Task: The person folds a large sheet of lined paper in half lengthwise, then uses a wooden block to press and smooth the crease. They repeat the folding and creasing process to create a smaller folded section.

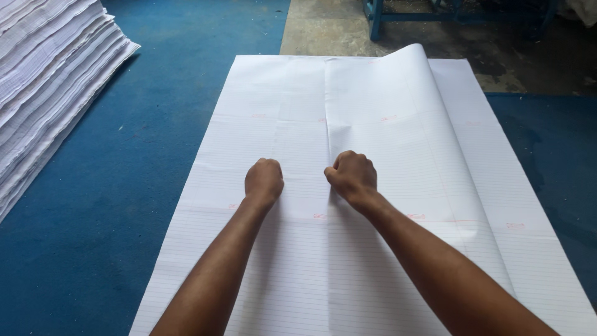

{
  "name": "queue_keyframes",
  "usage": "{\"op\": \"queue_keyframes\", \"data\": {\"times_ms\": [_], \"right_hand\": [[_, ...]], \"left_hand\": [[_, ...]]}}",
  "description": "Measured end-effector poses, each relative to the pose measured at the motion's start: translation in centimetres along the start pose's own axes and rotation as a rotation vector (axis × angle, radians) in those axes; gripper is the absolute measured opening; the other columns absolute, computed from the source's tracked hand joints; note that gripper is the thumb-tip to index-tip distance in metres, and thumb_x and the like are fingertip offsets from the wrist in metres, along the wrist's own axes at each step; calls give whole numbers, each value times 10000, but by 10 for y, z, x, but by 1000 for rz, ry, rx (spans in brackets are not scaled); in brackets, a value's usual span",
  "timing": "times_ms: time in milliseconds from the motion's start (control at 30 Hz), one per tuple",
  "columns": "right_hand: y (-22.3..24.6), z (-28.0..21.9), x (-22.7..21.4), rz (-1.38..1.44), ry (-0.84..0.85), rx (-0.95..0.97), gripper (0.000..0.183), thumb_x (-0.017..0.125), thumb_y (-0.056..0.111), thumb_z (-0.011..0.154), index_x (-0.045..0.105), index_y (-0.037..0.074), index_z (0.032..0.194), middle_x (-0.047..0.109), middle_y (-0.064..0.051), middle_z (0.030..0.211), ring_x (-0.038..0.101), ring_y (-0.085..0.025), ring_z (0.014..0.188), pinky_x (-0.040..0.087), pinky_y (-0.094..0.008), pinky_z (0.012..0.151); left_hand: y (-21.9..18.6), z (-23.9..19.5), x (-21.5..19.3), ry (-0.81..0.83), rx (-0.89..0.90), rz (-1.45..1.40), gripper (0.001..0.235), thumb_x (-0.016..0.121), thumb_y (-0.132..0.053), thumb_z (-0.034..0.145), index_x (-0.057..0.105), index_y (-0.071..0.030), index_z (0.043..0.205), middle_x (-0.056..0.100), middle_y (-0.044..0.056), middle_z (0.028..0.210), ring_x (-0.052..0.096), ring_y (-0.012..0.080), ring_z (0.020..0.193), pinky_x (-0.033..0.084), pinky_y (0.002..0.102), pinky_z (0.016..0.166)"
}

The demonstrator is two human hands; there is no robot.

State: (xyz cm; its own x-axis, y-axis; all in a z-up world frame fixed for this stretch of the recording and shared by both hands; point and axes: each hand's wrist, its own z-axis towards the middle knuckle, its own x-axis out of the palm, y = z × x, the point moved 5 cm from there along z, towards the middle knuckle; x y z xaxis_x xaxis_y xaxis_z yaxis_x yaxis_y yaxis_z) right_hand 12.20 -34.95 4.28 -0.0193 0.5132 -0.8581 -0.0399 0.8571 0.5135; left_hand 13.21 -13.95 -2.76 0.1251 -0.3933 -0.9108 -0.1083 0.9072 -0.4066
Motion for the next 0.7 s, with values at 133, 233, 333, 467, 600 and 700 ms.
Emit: {"op": "queue_keyframes", "data": {"times_ms": [133, 233, 333, 467, 600, 700], "right_hand": [[9, 2, 21, 68, -10, 19, 177, 716, 215, 844, 749, 52, 785, 739, -119, 672, 717, -205, 561, 613, -351, 601], [14, 1, 33, 143, -17, 32, 188, 699, 208, 846, 751, 51, 757, 734, -113, 643, 711, -200, 545, 612, -355, 582], [21, -1, 42, 220, -46, 29, 196, 690, 206, 836, 750, 71, 707, 721, -98, 608, 699, -194, 525, 594, -363, 567], [28, -4, 53, 230, -49, 33, 247, 668, 213, 867, 746, 82, 672, 717, -97, 587, 694, -199, 512, 582, -371, 555], [27, -3, 63, 242, 7, 75, 267, 663, 237, 901, 769, 71, 722, 738, -105, 620, 703, -204, 527, 590, -374, 553], [23, 3, 69, 262, 64, 62, 210, 665, 241, 898, 778, 71, 847, 770, -116, 719, 733, -200, 587, 622, -359, 599]], "left_hand": [[-8, 8, -3, 248, -168, -34, 97, 685, -90, 861, 730, -14, 820, 752, 175, 858, 732, 265, 768, 615, 428, 713], [-23, 8, -3, 236, -143, -336, 278, 749, -299, 891, 731, -25, 847, 720, 139, 764, 700, 222, 713, 543, 360, 649], [-20, 9, 7, 365, -265, -611, 421, 765, -387, 893, 744, 28, 822, 693, 172, 755, 665, 258, 686, 516, 337, 562], [-18, 20, 14, 330, -324, -706, 331, 833, -290, 780, 766, 32, 819, 738, 163, 800, 677, 227, 705, 535, 346, 598], [-20, 24, 8, 292, -406, -600, 306, 859, -232, 729, 749, 17, 867, 768, 166, 897, 756, 231, 817, 608, 346, 724], [-27, 18, -4, 285, -455, -448, 310, 817, -213, 771, 726, -6, 983, 757, 157, 997, 745, 253, 923, 601, 382, 809]]}}
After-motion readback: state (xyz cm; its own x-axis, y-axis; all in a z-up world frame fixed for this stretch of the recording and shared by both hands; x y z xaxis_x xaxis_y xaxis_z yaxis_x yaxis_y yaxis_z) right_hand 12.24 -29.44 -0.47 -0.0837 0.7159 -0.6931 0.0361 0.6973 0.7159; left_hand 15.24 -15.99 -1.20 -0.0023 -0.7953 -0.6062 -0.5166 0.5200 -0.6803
